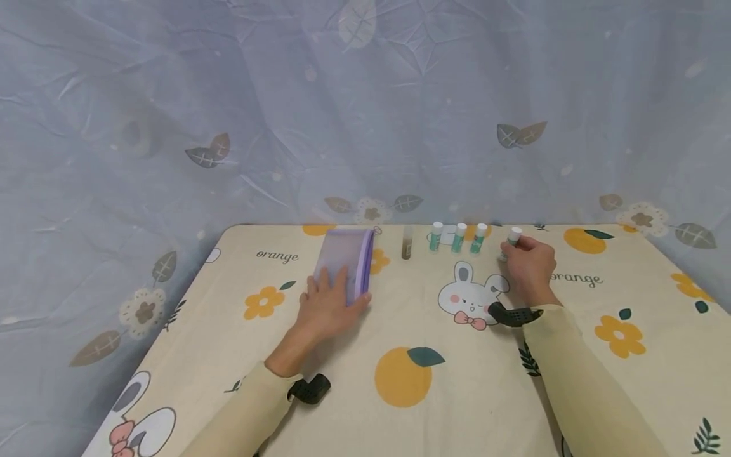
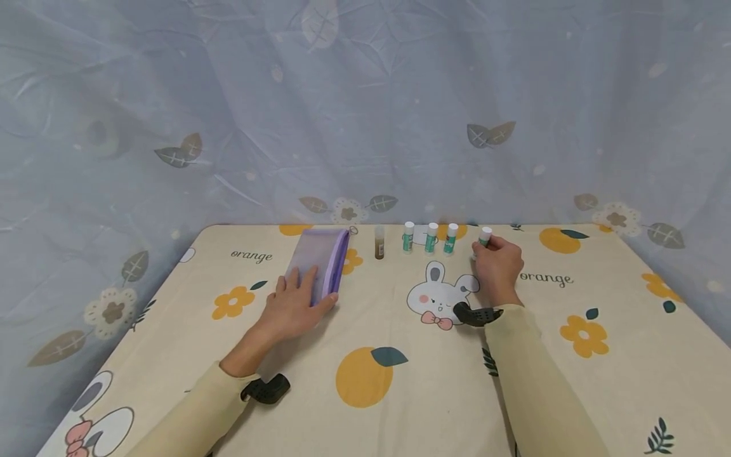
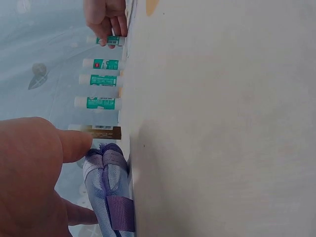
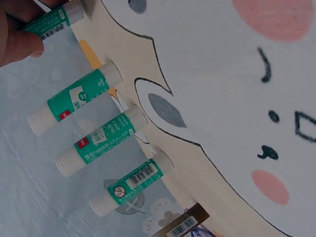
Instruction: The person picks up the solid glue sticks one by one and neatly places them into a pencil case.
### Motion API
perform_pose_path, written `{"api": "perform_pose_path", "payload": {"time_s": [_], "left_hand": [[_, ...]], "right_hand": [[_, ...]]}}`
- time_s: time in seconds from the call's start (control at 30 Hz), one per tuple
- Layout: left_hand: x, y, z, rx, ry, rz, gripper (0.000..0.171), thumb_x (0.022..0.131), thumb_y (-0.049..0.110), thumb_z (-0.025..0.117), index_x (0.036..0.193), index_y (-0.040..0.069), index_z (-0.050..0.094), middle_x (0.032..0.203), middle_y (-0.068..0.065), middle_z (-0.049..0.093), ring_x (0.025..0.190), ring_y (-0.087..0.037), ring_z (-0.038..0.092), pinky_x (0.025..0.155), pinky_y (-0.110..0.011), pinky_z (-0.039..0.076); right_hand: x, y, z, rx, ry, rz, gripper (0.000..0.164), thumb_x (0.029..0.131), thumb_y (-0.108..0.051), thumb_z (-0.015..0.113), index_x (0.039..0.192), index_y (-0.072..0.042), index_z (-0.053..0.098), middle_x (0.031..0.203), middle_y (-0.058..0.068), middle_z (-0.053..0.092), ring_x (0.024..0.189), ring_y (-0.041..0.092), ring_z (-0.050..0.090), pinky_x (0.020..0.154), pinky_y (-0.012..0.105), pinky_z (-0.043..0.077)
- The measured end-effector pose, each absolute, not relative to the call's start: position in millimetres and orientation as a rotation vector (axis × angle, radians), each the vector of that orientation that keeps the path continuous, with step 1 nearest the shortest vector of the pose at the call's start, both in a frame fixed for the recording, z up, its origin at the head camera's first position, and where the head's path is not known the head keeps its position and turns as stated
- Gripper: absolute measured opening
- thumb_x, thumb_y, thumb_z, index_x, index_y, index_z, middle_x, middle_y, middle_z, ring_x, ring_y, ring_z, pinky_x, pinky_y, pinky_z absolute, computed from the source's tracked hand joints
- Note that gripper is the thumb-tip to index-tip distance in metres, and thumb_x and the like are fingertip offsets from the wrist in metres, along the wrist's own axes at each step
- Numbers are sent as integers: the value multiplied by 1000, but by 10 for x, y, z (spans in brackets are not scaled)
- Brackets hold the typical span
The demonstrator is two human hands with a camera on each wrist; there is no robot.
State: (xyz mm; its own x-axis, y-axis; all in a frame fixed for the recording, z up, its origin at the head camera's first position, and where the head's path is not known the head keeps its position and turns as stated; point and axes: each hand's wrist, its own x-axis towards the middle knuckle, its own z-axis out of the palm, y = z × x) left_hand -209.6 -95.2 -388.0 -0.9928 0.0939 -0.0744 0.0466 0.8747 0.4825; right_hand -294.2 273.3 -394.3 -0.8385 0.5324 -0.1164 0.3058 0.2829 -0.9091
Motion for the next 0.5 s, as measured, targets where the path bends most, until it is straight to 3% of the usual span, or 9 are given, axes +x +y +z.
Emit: {"api": "perform_pose_path", "payload": {"time_s": [0.5], "left_hand": [[-2099, -981, -3877, 136, 2949, 758, 83, 104, 56, 55, 169, 10, 27, 174, -32, 16, 161, -58, 12, 125, -74, 20]], "right_hand": [[-2959, 2598, -3722, -638, -2274, 1506, 52, 108, -33, 58, 158, -16, 52, 156, 11, 60, 143, 26, 56, 121, 43, 45]]}}
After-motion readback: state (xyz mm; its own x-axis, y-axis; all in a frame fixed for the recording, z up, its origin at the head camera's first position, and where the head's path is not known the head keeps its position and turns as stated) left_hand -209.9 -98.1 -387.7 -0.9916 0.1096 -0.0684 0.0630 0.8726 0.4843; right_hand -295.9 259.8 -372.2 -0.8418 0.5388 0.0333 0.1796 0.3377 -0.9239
